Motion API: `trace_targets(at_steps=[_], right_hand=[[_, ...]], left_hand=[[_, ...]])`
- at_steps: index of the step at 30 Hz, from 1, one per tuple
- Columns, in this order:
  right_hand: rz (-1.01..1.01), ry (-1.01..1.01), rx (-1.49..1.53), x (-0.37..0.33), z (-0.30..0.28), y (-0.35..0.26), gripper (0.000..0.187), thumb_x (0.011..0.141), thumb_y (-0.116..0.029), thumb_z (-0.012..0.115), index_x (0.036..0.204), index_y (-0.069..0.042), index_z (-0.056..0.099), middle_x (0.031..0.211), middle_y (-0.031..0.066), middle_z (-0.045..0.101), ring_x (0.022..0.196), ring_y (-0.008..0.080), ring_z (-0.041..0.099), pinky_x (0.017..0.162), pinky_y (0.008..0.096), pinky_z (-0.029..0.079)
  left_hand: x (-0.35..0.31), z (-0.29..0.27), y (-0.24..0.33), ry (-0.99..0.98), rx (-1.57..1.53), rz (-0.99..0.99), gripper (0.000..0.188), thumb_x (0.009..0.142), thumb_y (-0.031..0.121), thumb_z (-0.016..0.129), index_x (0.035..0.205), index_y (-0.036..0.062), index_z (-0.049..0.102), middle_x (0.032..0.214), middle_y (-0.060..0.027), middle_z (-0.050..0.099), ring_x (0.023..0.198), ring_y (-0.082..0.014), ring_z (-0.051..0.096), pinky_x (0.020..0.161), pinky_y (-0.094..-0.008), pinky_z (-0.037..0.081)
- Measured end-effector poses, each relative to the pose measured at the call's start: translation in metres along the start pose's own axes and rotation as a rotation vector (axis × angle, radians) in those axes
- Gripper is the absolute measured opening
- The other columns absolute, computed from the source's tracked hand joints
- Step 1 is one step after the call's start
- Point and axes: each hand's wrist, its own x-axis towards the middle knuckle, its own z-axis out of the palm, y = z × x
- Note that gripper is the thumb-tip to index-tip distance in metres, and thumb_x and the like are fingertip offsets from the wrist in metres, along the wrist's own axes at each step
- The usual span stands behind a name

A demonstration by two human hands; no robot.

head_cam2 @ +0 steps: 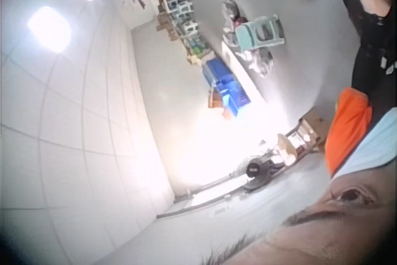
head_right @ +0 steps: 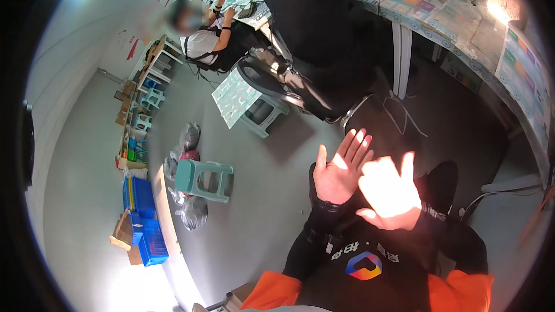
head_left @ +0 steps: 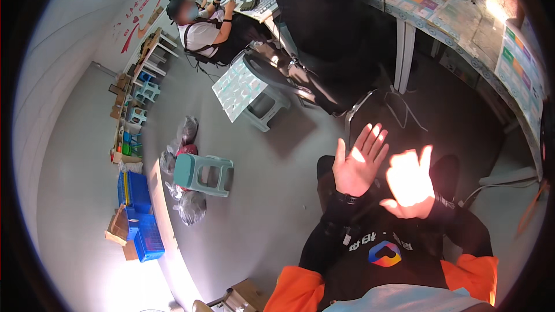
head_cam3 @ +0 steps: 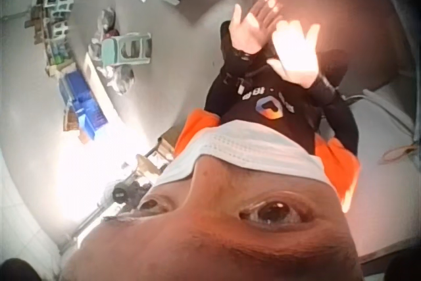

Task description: The person is applying adhesive to shoe components using a specialized applicator tool.

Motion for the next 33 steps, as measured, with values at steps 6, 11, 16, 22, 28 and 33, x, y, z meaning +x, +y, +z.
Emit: trace_targets(at_steps=[6, 11, 16, 22, 28, 33], right_hand=[[-0.146, 0.463, -0.071, 0.005, 0.049, 0.009, 0.053, 0.081, -0.02, 0.07, 0.13, -0.003, 0.058, 0.126, 0.0053, 0.063, 0.129, 0.024, 0.054, 0.104, 0.078, 0.022], [-0.062, 0.543, -0.176, 0.01, 0.046, 0.02, 0.036, 0.077, -0.016, 0.072, 0.111, -0.006, 0.067, 0.113, 0.0039, 0.069, 0.121, 0.0273, 0.059, 0.097, 0.0861, 0.017], [-0.112, 0.765, 0.012, -0.002, 0.052, 0.042, 0.019, 0.077, -0.002, 0.072, 0.095, -0.007, 0.068, 0.098, 0.0013, 0.072, 0.11, 0.027, 0.064, 0.106, 0.0657, 0.028], [0.072, 0.684, 0.056, -0.008, 0.042, 0.041, 0.046, 0.077, 0.004, 0.073, 0.12, -0.008, 0.061, 0.103, 0.0062, 0.073, 0.116, 0.025, 0.063, 0.115, 0.0692, 0.008], [0.023, 0.648, 0.041, -0.023, 0.037, 0.051, 0.049, 0.078, 0.007, 0.07, 0.123, -0.007, 0.059, 0.118, 0.0078, 0.07, 0.125, 0.0249, 0.058, 0.116, 0.0689, 0.005], [0.072, 0.594, 0.08, -0.023, 0.027, 0.049, 0.044, 0.079, 0.005, 0.068, 0.12, -0.006, 0.06, 0.121, 0.0099, 0.066, 0.129, 0.0285, 0.052, 0.116, 0.0669, 0.012]], left_hand=[[0.003, -0.013, 0.003, -0.052, 0.107, -0.033, 0.071, 0.103, 0.055, 0.03, 0.151, 0.0036, 0.03, 0.157, -0.0159, 0.032, 0.145, -0.0323, 0.029, 0.121, -0.0457, 0.021], [0.01, -0.024, 0.008, -0.093, 0.159, -0.008, 0.062, 0.103, 0.049, 0.035, 0.147, 0.0048, 0.036, 0.155, -0.0138, 0.034, 0.143, -0.03, 0.033, 0.119, -0.046, 0.024], [0.008, -0.022, 0.01, -0.054, 0.264, -0.001, 0.06, 0.103, 0.041, 0.038, 0.149, 0.0029, 0.032, 0.156, -0.0162, 0.032, 0.143, -0.032, 0.032, 0.118, -0.046, 0.025], [0.008, -0.035, 0.017, -0.036, 0.304, 0.011, 0.066, 0.102, 0.038, 0.041, 0.154, 0.0016, 0.022, 0.159, -0.0172, 0.027, 0.144, -0.0328, 0.031, 0.118, -0.0461, 0.026], [0.013, -0.043, 0.029, -0.104, 0.28, 0.067, 0.074, 0.097, 0.032, 0.048, 0.157, 0.0048, 0.014, 0.155, -0.0204, 0.031, 0.136, -0.0322, 0.04, 0.111, -0.0437, 0.035], [0.013, -0.039, 0.039, -0.198, 0.247, 0.087, 0.08, 0.095, 0.027, 0.052, 0.159, 0.0114, 0.008, 0.146, -0.0198, 0.041, 0.115, -0.0255, 0.054, 0.094, -0.0364, 0.046]])
